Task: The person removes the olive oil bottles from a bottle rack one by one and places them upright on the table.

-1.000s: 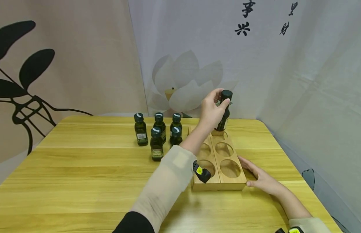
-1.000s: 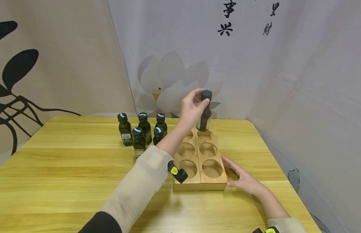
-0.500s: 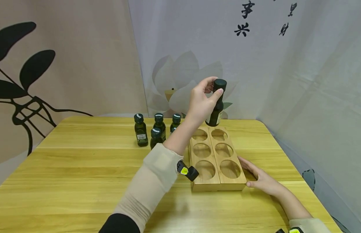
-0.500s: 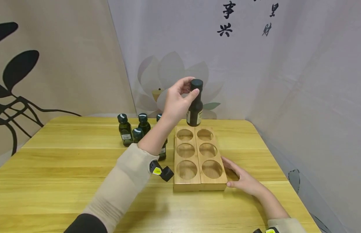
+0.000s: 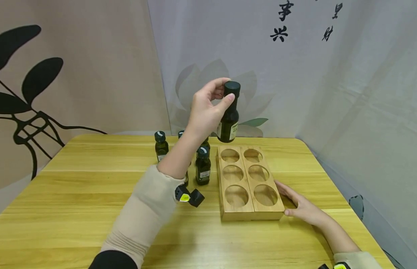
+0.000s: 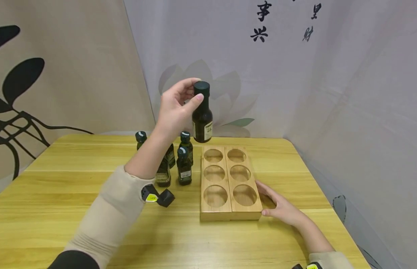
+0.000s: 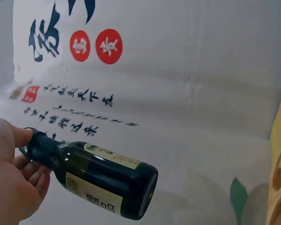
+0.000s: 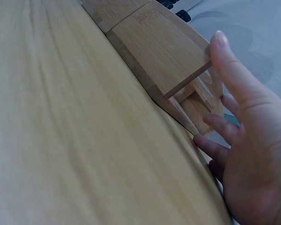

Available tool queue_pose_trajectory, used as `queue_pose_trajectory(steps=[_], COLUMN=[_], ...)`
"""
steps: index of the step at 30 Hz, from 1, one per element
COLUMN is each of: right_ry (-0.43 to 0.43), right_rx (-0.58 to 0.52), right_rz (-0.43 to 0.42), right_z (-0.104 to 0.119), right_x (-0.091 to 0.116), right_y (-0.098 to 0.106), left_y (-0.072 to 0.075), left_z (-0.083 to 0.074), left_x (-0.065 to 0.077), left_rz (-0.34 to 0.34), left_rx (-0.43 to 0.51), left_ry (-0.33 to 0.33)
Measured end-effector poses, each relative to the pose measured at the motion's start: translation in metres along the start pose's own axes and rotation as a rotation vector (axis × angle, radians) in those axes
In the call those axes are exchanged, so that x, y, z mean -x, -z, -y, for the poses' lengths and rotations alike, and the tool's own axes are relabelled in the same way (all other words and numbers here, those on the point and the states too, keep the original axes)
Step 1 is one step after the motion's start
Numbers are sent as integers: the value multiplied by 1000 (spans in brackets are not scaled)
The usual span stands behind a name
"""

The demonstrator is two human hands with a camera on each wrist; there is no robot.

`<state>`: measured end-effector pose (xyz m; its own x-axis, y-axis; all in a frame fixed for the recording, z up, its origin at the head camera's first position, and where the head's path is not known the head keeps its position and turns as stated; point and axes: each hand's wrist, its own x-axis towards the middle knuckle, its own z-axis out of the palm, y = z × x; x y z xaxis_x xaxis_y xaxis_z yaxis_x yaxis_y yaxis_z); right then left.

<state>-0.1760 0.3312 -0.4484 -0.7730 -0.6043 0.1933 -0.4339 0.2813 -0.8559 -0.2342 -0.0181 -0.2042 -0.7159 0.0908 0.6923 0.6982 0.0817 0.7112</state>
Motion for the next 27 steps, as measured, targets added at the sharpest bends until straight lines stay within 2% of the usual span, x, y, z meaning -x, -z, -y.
queue_pose_trajectory(steps=[8, 12, 17, 20, 27], right_ry=[-12, -11, -16, -15, -16], right_rx=[5, 8, 6, 10, 4], right_rz=[0, 1, -3, -3, 5], right_z=[1, 0, 0, 0, 2], right_x=[-1, -1, -1, -1, 0], right_y=[0, 1, 1, 1, -1], left_y=[38, 57, 81, 94, 118], left_z=[-9, -11, -14, -14, -9], left_x=[1, 3, 7, 10, 17], left_rz=[-27, -51, -85, -102, -131], left_rx=[51, 51, 12, -5, 17], left_ry=[15, 11, 58, 78, 84])
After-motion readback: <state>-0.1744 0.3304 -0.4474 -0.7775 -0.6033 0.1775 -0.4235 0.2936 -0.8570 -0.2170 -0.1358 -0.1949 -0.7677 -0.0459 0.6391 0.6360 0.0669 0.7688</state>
